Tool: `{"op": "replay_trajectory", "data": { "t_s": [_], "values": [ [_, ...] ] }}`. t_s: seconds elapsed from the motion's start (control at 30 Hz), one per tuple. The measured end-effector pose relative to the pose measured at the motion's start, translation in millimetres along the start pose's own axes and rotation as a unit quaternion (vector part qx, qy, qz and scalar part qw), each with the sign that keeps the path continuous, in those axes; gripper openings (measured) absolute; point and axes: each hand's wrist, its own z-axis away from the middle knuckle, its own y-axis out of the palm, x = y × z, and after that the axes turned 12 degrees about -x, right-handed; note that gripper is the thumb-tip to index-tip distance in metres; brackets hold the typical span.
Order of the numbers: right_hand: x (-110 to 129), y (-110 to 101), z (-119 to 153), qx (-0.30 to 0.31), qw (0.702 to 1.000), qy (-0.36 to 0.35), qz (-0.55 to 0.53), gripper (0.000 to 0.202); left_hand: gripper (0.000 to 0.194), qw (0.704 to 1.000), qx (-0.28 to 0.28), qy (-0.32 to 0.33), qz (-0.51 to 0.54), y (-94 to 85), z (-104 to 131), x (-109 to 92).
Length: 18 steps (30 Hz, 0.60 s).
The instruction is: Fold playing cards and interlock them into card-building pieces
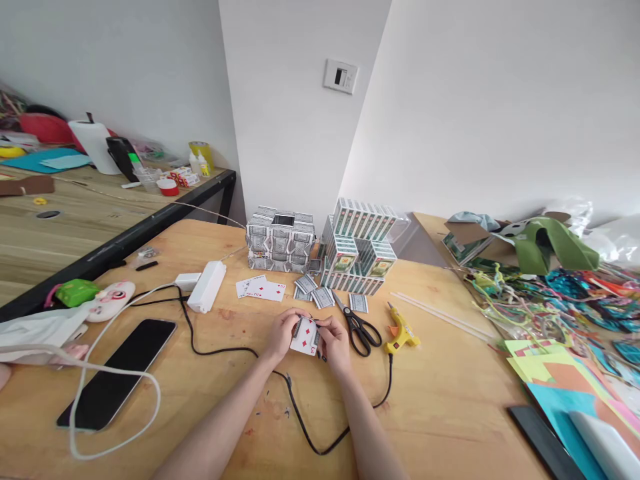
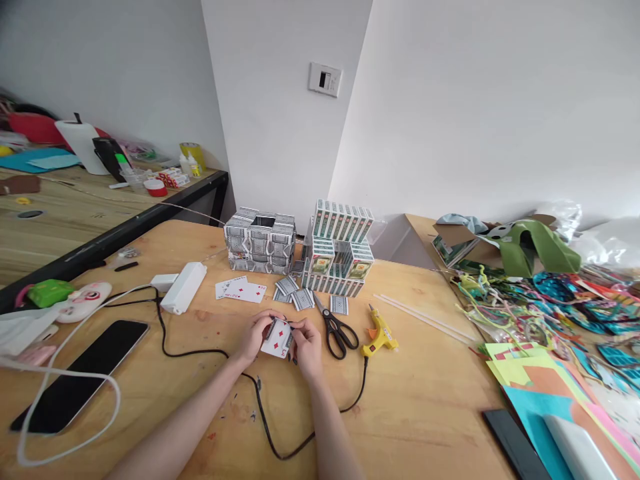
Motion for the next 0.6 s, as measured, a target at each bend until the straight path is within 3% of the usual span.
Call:
{"op": "replay_trajectory", "data": {
  "t_s": [0.23,0.4,0.5,0.6],
  "values": [
    [-3.8,-0.7,0.4,0.005,1.000,-0.016,-0.004,0.018,0.024,1.000,-0.019,-0.020,0.000,8.6,-1.9,3.6],
    [0.0,3.1,6.4,0.033,0.999,-0.033,-0.016,0.015,0.021,0.997,0.013,-0.066,0.021,6.1,-3.9,4.5],
    [2.6,3.8,8.3,0.072,0.996,-0.011,-0.056,0.017,0.020,0.998,0.006,-0.053,0.036,4.5,-2.9,3.3],
    [2.5,2.3,5.9,0.071,0.995,0.020,-0.071,0.021,0.020,0.998,0.021,-0.029,0.042,5.0,-0.2,2.0]
  ]
}}
